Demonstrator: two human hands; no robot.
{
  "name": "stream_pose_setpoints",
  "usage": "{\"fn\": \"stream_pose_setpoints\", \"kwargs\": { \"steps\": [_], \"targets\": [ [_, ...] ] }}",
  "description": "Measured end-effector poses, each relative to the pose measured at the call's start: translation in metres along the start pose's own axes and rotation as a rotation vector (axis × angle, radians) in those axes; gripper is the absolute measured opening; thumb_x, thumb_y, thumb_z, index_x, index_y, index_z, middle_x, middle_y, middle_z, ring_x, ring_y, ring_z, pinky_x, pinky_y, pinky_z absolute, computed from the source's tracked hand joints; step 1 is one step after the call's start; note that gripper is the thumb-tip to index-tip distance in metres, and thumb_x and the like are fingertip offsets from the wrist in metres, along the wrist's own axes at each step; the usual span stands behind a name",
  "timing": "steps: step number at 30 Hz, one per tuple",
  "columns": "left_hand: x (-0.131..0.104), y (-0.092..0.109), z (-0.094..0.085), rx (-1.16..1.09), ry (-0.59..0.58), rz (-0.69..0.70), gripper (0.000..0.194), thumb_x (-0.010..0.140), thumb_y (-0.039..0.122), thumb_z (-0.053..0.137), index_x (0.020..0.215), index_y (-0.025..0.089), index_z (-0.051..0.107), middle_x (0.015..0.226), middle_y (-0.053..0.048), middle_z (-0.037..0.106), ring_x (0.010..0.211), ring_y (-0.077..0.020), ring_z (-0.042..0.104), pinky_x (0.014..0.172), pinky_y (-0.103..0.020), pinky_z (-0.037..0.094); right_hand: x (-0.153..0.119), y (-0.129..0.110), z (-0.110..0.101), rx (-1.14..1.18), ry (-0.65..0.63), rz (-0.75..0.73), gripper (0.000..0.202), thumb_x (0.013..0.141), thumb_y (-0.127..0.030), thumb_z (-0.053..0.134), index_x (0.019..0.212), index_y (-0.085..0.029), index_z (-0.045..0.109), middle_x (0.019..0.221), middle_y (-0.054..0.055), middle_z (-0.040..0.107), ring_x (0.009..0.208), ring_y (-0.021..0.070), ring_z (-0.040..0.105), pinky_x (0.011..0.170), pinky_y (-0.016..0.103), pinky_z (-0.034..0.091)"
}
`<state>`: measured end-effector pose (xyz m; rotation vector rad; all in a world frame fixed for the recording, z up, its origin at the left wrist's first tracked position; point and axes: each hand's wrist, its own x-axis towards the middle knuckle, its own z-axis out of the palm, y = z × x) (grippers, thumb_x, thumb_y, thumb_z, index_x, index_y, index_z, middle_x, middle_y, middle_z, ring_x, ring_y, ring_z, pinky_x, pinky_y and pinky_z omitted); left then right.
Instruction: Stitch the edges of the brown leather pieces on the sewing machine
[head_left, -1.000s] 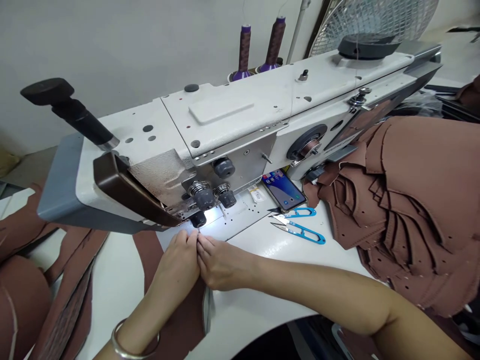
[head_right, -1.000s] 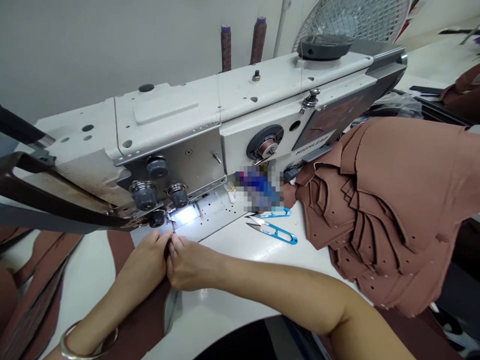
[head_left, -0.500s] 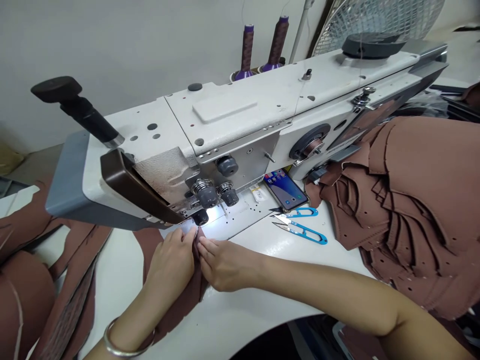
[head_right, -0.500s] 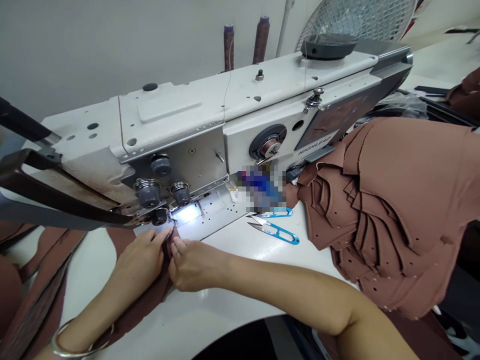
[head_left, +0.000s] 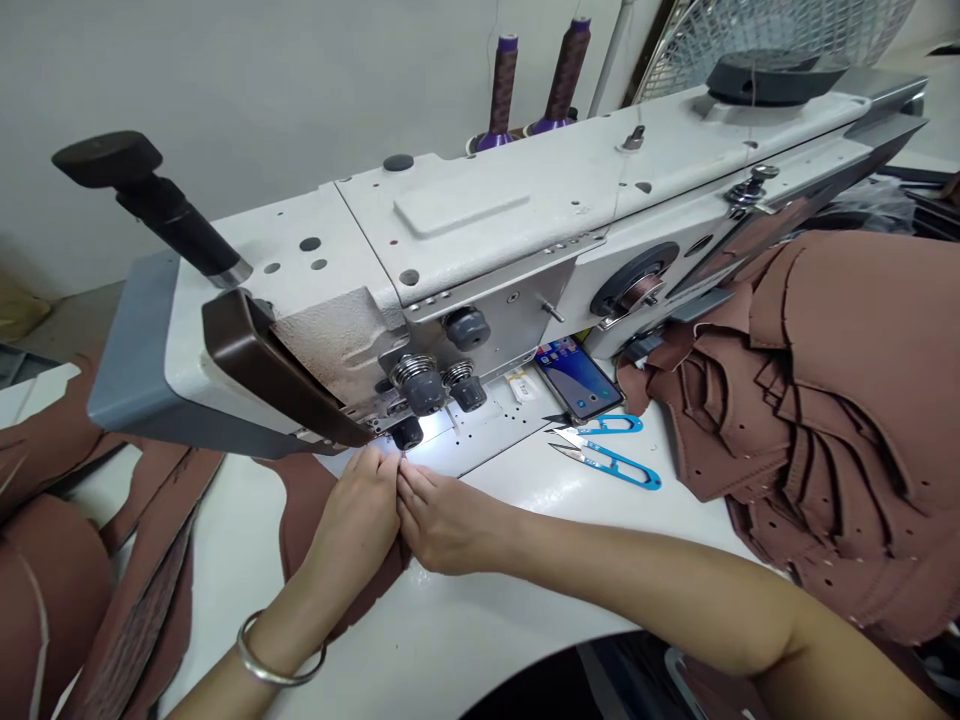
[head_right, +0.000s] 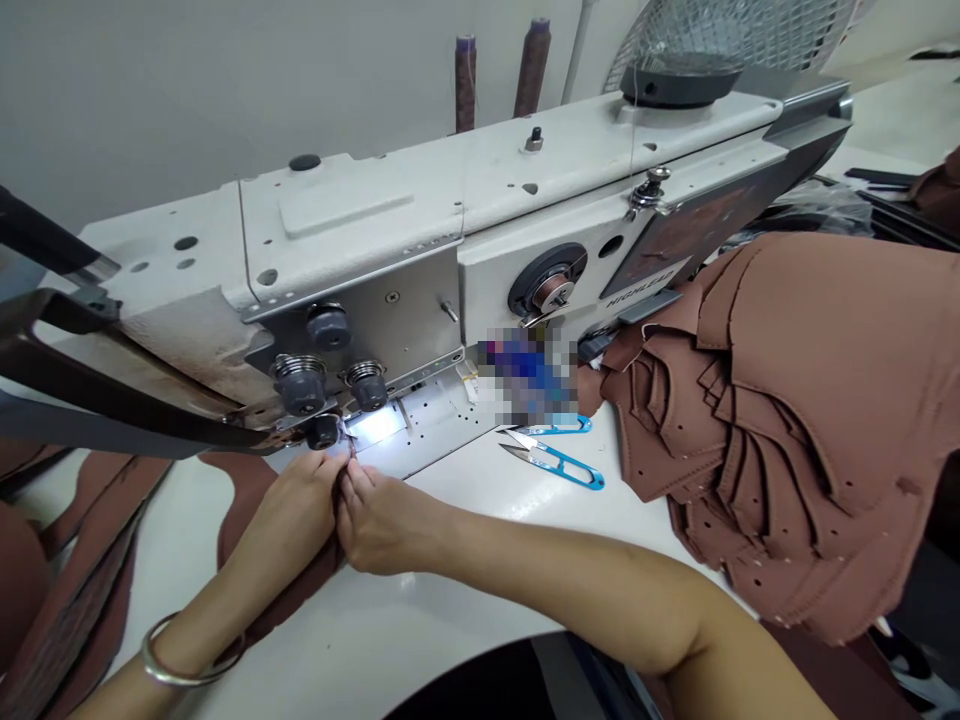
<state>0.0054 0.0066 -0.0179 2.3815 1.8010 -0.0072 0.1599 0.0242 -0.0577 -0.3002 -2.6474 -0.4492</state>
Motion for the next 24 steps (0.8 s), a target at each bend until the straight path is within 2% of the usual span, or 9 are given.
{"fn": "stream_pose_setpoints", "kwargs": {
  "steps": [4,7,9,11,16,19,24],
  "targets": [
    [0.004,0.004,-0.002,0.009,0.035,-0.044,0.026,0.087,0.004,0.036,0.087,0.016,0.060,0.085,-0.007,0.056,0.083,-0.0212,0.052,0.076,-0.034,0.045,0.000,-0.008,0.002,-0.003,0.061,0.047,0.031,0.088,-0.004,0.040,0.104,0.010,0.062,0.105,0.033,0.064,0.100,0.0361,0.066,0.097,0.055,0.047],
    [-0.003,0.002,-0.004,0.040,0.045,-0.098,0.026,0.090,0.009,0.039,0.101,0.017,0.062,0.092,-0.009,0.056,0.086,-0.0232,0.052,0.070,-0.034,0.044,-0.003,-0.016,-0.002,-0.006,0.141,0.069,0.031,0.085,-0.003,0.040,0.099,0.008,0.064,0.099,0.030,0.067,0.092,0.0353,0.069,0.087,0.051,0.055],
    [-0.009,-0.005,-0.004,0.082,0.081,-0.070,0.031,0.090,0.012,0.042,0.114,0.019,0.060,0.100,-0.010,0.056,0.091,-0.0260,0.051,0.068,-0.035,0.044,-0.005,-0.019,-0.006,-0.003,0.169,0.081,0.030,0.084,-0.003,0.041,0.099,0.008,0.065,0.098,0.029,0.068,0.091,0.0352,0.069,0.080,0.048,0.058],
    [-0.014,-0.013,-0.002,0.083,0.136,0.018,0.035,0.092,0.012,0.041,0.122,0.019,0.057,0.102,-0.010,0.056,0.092,-0.0260,0.050,0.070,-0.035,0.044,-0.005,-0.021,-0.007,-0.001,0.174,0.086,0.030,0.084,-0.003,0.041,0.098,0.008,0.065,0.098,0.029,0.068,0.091,0.0349,0.070,0.077,0.047,0.059],
    [-0.010,-0.022,0.004,0.035,0.201,0.214,0.028,0.094,0.010,0.035,0.102,0.012,0.061,0.090,-0.008,0.057,0.081,-0.0215,0.049,0.072,-0.035,0.046,-0.002,-0.020,-0.006,-0.030,0.153,0.052,0.026,0.084,-0.001,0.044,0.097,0.009,0.063,0.095,0.032,0.067,0.090,0.0353,0.070,0.082,0.050,0.057],
    [-0.006,-0.021,0.005,0.059,0.241,0.255,0.025,0.093,0.008,0.035,0.097,0.012,0.060,0.089,-0.009,0.057,0.079,-0.0214,0.049,0.070,-0.035,0.046,-0.002,-0.021,-0.006,-0.020,0.169,0.079,0.025,0.083,-0.002,0.045,0.096,0.010,0.063,0.094,0.032,0.067,0.088,0.0366,0.070,0.079,0.050,0.058],
    [-0.002,-0.021,0.004,0.127,0.266,0.292,0.023,0.089,0.005,0.038,0.098,0.011,0.058,0.089,-0.010,0.059,0.083,-0.0236,0.053,0.071,-0.036,0.048,-0.003,-0.024,-0.011,0.012,0.211,0.137,0.028,0.081,-0.002,0.043,0.095,0.008,0.065,0.095,0.029,0.068,0.088,0.0361,0.070,0.075,0.047,0.059]
  ]
}}
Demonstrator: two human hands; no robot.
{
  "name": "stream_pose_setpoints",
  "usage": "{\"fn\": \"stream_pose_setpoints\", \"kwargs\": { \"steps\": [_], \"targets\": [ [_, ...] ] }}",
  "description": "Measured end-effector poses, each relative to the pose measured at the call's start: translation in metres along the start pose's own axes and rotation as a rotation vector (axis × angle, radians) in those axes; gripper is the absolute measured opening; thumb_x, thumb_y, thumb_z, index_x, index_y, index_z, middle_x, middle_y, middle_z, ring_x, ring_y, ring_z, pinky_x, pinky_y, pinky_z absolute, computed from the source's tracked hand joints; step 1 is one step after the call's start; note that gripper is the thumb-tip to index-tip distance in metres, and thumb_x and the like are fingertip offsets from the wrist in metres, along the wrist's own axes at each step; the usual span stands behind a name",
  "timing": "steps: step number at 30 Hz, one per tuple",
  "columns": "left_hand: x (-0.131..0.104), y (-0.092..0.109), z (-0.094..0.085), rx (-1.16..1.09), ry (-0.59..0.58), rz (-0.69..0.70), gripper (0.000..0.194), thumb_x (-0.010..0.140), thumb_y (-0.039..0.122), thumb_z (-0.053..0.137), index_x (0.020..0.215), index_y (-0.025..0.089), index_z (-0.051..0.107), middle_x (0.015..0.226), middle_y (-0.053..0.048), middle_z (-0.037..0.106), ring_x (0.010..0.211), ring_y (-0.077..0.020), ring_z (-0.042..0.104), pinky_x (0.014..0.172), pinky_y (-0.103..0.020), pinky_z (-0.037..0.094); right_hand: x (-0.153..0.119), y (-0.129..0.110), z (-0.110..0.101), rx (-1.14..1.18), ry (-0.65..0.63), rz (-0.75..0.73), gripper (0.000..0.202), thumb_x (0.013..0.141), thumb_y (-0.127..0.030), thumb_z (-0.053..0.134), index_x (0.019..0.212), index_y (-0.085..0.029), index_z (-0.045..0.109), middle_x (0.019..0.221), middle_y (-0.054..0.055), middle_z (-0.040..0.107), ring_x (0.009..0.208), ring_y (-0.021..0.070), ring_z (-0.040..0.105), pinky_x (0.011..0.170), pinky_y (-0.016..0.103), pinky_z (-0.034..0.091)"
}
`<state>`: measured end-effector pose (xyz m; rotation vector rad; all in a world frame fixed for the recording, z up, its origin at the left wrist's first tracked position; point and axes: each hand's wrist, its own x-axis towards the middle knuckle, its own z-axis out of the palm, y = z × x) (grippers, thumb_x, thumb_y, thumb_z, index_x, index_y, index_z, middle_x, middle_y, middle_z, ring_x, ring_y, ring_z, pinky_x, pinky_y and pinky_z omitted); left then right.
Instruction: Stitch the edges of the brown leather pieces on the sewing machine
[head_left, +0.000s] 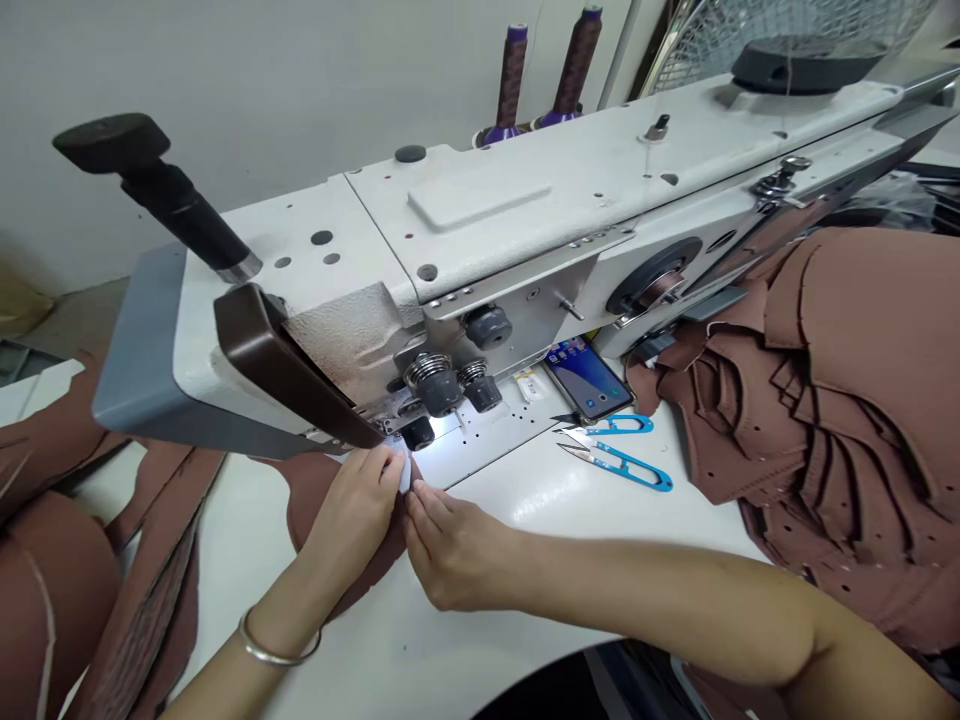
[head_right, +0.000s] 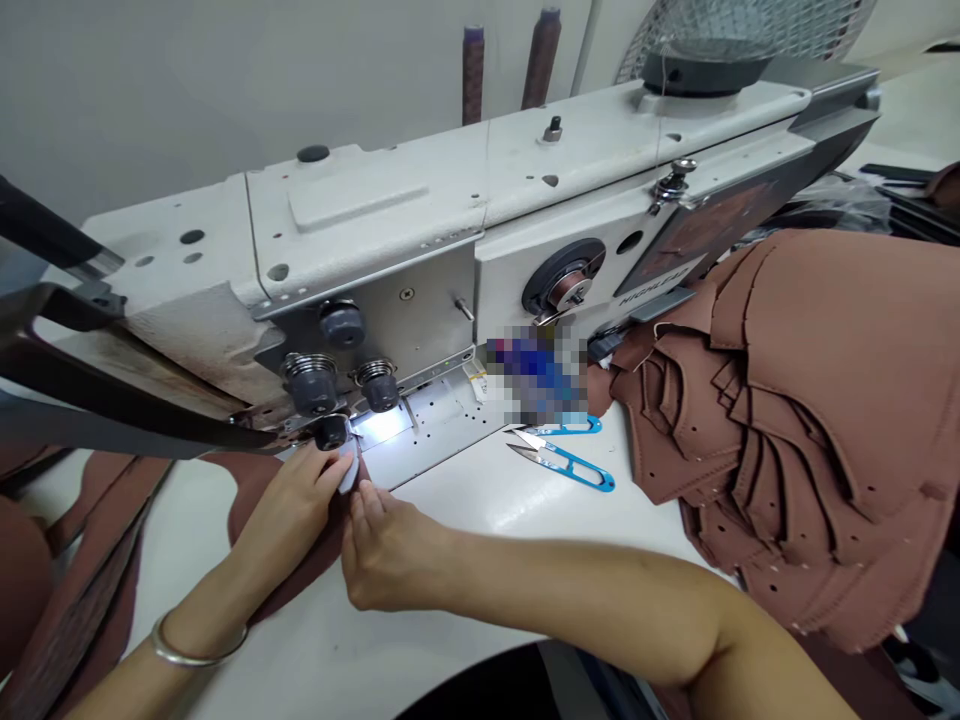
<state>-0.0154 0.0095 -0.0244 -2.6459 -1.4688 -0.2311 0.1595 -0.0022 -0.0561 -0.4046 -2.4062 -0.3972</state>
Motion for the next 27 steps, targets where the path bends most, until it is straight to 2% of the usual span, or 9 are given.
{"fn": "stream_pose_setpoints", "kwargs": {
  "steps": [6,12,17,22,27],
  "targets": [
    [0.003,-0.007,0.003,0.106,0.076,0.082,0.026,0.088,0.005,0.040,0.108,0.007,0.056,0.091,-0.013,0.063,0.080,-0.0239,0.057,0.067,-0.036,0.049,0.001,0.003,0.003,-0.013,-0.004,-0.010,0.026,0.083,-0.003,0.043,0.094,0.005,0.065,0.097,0.028,0.068,0.091,0.0339,0.070,0.079,0.046,0.058],
    [0.000,-0.014,0.009,0.083,0.113,0.122,0.028,0.088,0.008,0.040,0.112,0.009,0.055,0.096,-0.014,0.064,0.084,-0.0249,0.059,0.071,-0.036,0.049,0.001,0.006,0.009,0.024,-0.047,0.009,0.028,0.087,-0.004,0.041,0.101,0.007,0.063,0.104,0.030,0.066,0.098,0.0340,0.068,0.085,0.046,0.055],
    [-0.003,-0.021,0.012,0.037,0.018,0.100,0.030,0.089,0.012,0.040,0.113,0.011,0.056,0.090,-0.012,0.065,0.078,-0.0257,0.059,0.064,-0.036,0.047,0.002,0.009,0.013,0.075,-0.177,0.024,0.034,0.092,-0.006,0.038,0.115,0.010,0.057,0.117,0.033,0.060,0.113,0.0332,0.061,0.102,0.050,0.046],
    [-0.006,-0.032,0.017,-0.008,-0.035,0.013,0.029,0.090,0.013,0.037,0.109,0.015,0.059,0.087,-0.011,0.065,0.078,-0.0257,0.061,0.064,-0.036,0.048,0.002,0.012,0.015,0.144,-0.262,0.065,0.040,0.095,-0.014,0.043,0.127,0.008,0.051,0.131,0.031,0.052,0.125,0.0347,0.052,0.109,0.050,0.040],
    [-0.004,-0.037,0.018,-0.001,-0.086,0.004,0.022,0.090,0.012,0.040,0.099,0.017,0.060,0.083,-0.009,0.065,0.075,-0.0237,0.062,0.065,-0.034,0.047,0.003,0.015,0.014,0.192,-0.338,0.066,0.045,0.095,-0.017,0.043,0.132,0.007,0.047,0.140,0.031,0.043,0.134,0.0348,0.042,0.114,0.049,0.035]
  ]
}}
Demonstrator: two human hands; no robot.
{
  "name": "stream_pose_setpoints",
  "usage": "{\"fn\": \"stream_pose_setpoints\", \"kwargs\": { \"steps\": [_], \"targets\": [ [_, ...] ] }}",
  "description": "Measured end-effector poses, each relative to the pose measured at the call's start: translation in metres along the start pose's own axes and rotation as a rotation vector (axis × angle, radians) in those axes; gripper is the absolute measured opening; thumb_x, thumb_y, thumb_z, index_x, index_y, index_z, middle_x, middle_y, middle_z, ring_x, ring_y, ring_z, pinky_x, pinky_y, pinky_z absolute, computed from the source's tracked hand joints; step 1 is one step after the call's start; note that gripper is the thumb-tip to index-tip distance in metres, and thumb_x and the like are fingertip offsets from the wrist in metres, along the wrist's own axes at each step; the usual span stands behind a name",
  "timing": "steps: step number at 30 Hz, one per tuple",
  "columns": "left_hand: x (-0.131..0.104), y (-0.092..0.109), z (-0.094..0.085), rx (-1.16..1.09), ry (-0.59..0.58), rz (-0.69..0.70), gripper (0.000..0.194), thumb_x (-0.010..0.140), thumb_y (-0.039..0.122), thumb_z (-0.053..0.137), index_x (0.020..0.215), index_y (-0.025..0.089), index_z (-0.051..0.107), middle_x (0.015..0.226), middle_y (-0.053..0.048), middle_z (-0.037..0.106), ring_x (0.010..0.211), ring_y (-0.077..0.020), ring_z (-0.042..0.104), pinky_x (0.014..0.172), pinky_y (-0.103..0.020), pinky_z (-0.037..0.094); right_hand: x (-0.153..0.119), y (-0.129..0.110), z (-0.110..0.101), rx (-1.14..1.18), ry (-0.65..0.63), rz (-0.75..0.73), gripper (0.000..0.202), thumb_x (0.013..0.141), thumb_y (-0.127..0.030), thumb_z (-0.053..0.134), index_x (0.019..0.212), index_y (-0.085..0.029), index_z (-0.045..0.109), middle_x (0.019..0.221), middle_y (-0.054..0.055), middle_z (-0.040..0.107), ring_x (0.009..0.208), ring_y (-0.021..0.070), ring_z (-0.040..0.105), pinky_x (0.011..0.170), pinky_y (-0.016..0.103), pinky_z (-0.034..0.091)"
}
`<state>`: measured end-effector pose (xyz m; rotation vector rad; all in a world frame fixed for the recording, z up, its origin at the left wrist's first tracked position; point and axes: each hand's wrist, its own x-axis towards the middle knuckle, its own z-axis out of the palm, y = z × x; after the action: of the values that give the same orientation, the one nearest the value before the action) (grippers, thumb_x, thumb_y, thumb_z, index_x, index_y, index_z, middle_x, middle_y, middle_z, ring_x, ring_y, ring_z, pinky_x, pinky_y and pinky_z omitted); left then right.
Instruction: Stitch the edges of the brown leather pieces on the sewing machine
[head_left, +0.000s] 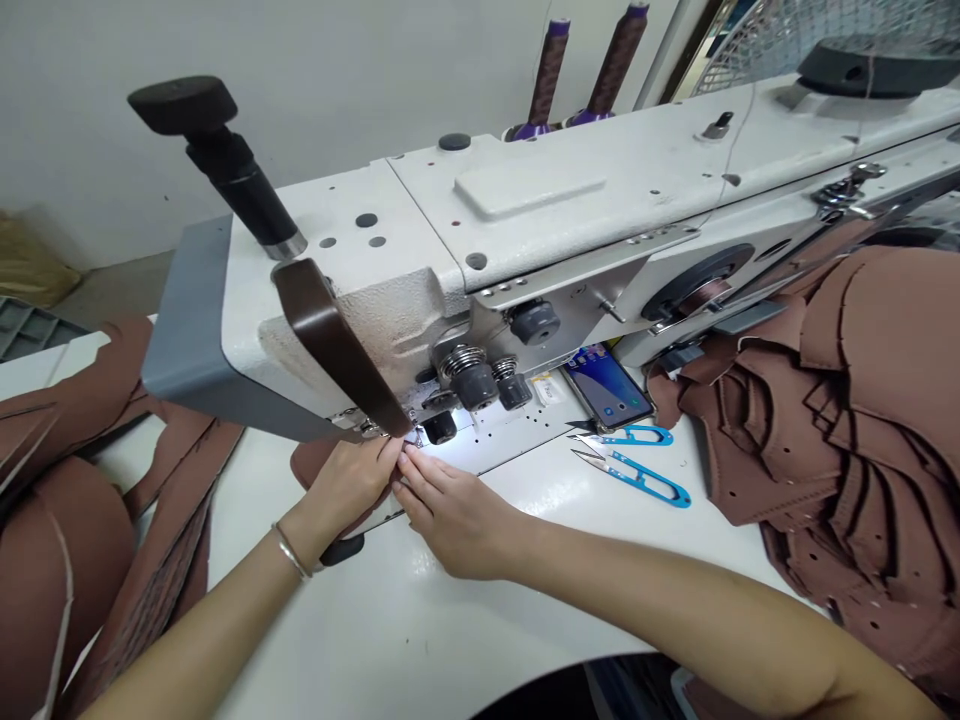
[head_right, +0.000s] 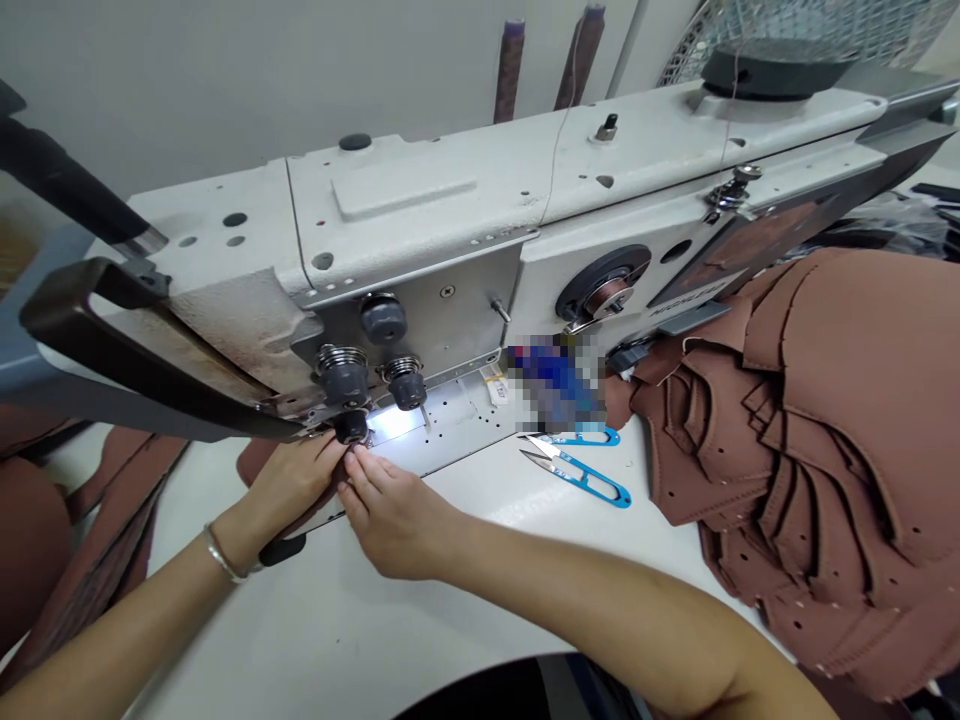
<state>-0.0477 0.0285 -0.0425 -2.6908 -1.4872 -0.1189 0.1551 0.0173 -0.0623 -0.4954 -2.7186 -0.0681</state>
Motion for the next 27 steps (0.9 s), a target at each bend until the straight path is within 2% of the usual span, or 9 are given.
{"fn": "stream_pose_setpoints", "kwargs": {
  "steps": [3,6,11,19,24,27],
  "targets": [
    [0.003,-0.002,0.000,0.044,-0.040,-0.044,0.020,0.091,0.015,0.041,0.084,0.018,0.059,0.074,-0.007,0.064,0.064,-0.0212,0.060,0.060,-0.032,0.044,0.000,0.000,-0.002,0.013,-0.020,0.006,0.045,0.094,-0.017,0.043,0.132,0.007,0.047,0.141,0.031,0.041,0.136,0.0357,0.039,0.114,0.049,0.036],
    [0.006,-0.006,0.003,0.063,-0.031,-0.087,0.024,0.091,0.014,0.039,0.079,0.017,0.059,0.066,-0.006,0.063,0.062,-0.0217,0.060,0.059,-0.032,0.044,0.000,0.000,-0.004,0.028,-0.020,0.016,0.042,0.094,-0.017,0.045,0.130,0.005,0.050,0.141,0.031,0.042,0.136,0.0370,0.038,0.112,0.049,0.037],
    [0.012,-0.012,0.007,0.049,-0.003,-0.114,0.027,0.089,0.009,0.037,0.084,0.016,0.063,0.079,-0.010,0.068,0.075,-0.0242,0.066,0.072,-0.036,0.050,0.000,0.001,-0.003,0.057,-0.027,0.019,0.039,0.096,-0.018,0.047,0.128,0.004,0.052,0.141,0.030,0.043,0.137,0.0355,0.038,0.112,0.049,0.037],
    [0.015,-0.012,0.005,-0.002,-0.005,-0.166,0.030,0.087,0.005,0.036,0.090,0.013,0.065,0.089,-0.016,0.071,0.084,-0.0286,0.068,0.080,-0.043,0.052,0.000,0.000,-0.004,0.087,-0.016,0.036,0.038,0.096,-0.019,0.047,0.125,0.004,0.055,0.139,0.030,0.045,0.135,0.0371,0.039,0.110,0.048,0.040],
    [0.016,-0.010,0.008,-0.088,0.009,-0.195,0.029,0.092,0.012,0.039,0.088,0.012,0.067,0.087,-0.015,0.071,0.082,-0.0268,0.068,0.079,-0.041,0.053,-0.001,0.001,-0.002,0.081,0.012,0.042,0.037,0.096,-0.018,0.047,0.125,0.004,0.056,0.139,0.029,0.045,0.136,0.0364,0.038,0.110,0.049,0.042],
    [0.019,-0.007,0.006,-0.158,0.042,-0.218,0.021,0.094,0.017,0.046,0.096,0.011,0.066,0.092,-0.011,0.071,0.086,-0.0227,0.067,0.082,-0.041,0.054,0.000,0.001,-0.001,0.073,0.040,0.037,0.035,0.095,-0.016,0.046,0.122,0.003,0.058,0.136,0.029,0.048,0.135,0.0357,0.041,0.106,0.050,0.046]
  ]
}}
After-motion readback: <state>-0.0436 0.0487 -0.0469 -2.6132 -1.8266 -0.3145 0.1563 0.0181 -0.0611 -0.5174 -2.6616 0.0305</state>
